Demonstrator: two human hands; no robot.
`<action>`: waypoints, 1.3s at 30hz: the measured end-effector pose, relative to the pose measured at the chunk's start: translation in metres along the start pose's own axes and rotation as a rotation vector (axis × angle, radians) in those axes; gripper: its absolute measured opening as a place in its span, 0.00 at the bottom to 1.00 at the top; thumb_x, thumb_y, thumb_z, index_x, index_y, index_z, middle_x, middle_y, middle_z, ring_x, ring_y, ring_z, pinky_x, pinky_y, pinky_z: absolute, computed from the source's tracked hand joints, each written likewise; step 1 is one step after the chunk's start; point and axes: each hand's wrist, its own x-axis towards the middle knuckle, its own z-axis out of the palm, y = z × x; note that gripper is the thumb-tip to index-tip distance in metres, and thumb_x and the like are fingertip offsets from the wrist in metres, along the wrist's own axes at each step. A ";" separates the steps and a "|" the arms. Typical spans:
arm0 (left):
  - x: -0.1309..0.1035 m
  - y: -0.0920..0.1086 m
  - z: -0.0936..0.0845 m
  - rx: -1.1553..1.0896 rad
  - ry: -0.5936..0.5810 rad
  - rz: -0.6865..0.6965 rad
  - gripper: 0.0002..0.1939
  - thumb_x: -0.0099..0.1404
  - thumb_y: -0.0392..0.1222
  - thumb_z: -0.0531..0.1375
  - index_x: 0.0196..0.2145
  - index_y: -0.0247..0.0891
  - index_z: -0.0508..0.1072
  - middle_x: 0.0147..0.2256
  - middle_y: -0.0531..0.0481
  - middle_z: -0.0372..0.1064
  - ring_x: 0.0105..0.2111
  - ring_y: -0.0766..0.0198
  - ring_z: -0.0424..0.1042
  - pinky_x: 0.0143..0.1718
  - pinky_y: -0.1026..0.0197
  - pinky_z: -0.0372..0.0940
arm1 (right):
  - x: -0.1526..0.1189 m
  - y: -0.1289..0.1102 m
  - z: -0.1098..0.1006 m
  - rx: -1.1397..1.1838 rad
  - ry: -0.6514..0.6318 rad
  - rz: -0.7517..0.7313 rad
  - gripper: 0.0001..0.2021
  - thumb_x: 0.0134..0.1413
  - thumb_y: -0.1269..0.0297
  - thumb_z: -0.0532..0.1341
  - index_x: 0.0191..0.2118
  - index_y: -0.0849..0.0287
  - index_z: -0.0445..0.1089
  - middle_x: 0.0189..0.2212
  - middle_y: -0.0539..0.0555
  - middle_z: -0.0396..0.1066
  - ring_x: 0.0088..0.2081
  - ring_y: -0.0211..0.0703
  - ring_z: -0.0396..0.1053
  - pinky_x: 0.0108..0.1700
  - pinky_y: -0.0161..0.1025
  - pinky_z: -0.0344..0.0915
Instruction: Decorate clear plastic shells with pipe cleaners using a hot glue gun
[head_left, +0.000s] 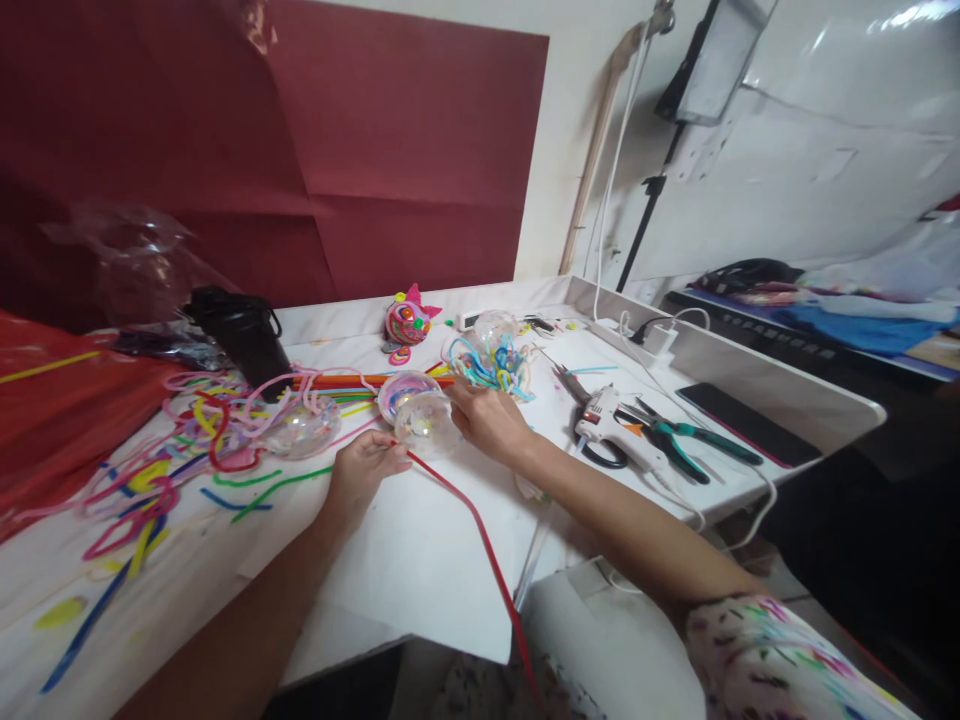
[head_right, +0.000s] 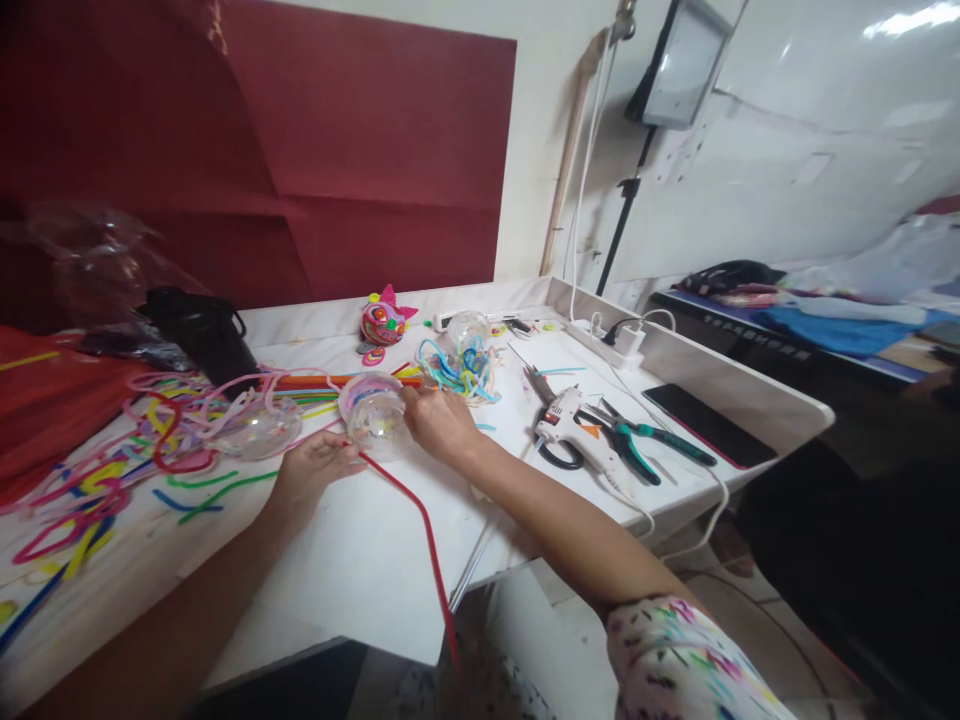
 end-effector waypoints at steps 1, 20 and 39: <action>0.000 0.001 0.000 0.009 0.002 0.002 0.27 0.32 0.52 0.78 0.23 0.34 0.71 0.27 0.49 0.76 0.32 0.57 0.77 0.35 0.52 0.76 | 0.000 0.001 0.000 0.002 0.002 0.001 0.17 0.65 0.70 0.49 0.53 0.61 0.69 0.48 0.61 0.76 0.45 0.49 0.75 0.41 0.39 0.67; -0.002 0.003 -0.006 0.039 -0.080 0.000 0.23 0.37 0.50 0.77 0.24 0.36 0.72 0.26 0.48 0.75 0.35 0.51 0.78 0.35 0.51 0.76 | -0.013 0.017 0.012 0.239 0.097 -0.153 0.27 0.57 0.78 0.55 0.63 0.60 0.62 0.55 0.63 0.67 0.45 0.44 0.72 0.48 0.39 0.68; -0.010 0.014 -0.004 -0.142 -0.179 -0.081 0.21 0.39 0.47 0.78 0.24 0.36 0.74 0.36 0.46 0.77 0.37 0.58 0.76 0.44 0.52 0.73 | -0.010 0.012 0.020 0.252 0.203 -0.094 0.21 0.56 0.80 0.51 0.54 0.63 0.66 0.53 0.62 0.68 0.52 0.47 0.69 0.52 0.41 0.67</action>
